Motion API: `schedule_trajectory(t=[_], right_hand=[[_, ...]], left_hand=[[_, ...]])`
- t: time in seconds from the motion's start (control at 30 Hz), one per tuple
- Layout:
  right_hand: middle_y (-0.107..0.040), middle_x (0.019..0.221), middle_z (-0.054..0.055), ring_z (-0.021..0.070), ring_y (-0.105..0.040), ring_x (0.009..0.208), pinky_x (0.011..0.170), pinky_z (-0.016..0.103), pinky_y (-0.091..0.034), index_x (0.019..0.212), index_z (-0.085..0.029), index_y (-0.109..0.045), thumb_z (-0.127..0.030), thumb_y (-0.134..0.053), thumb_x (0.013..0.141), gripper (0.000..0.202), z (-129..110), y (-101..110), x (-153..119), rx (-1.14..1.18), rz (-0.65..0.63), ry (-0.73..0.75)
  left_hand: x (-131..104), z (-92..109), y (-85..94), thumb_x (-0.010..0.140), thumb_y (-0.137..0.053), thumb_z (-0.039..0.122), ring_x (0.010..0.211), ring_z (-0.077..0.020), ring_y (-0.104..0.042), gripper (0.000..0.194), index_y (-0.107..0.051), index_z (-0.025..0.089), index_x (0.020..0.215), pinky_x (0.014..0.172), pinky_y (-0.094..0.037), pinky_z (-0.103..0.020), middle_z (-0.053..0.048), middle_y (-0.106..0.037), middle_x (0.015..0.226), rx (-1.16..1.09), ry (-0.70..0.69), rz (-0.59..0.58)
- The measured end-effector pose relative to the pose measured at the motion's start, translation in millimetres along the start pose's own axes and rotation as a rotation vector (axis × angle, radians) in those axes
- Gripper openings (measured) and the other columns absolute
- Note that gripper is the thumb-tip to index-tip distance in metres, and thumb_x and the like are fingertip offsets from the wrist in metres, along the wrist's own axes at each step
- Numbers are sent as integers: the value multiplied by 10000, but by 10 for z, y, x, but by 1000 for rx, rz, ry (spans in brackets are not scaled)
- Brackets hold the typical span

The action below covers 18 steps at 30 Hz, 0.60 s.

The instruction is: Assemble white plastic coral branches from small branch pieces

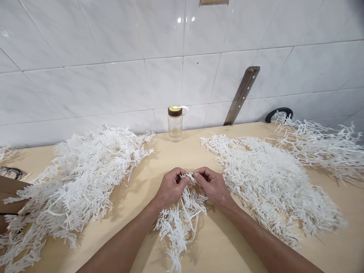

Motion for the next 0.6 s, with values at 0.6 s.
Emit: schedule_trajectory(t=[0.6], right_hand=[[-588, 606, -5, 112, -457, 466, 427, 242, -373, 853, -176, -673, -504, -625, 844, 332, -44, -9, -28, -82, 3, 14]], left_hand=[[-3, -55, 23, 771, -653, 282, 570, -120, -513, 130, -681, 157, 796, 547, -369, -227, 0, -621, 655, 35, 15, 59]])
Point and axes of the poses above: each hand's wrist, its own x-axis towards the middle knuckle, its own y-axis out of the back of the hand, z = x × y, the point moved 9 cm from there along x, towards the middle knuckle
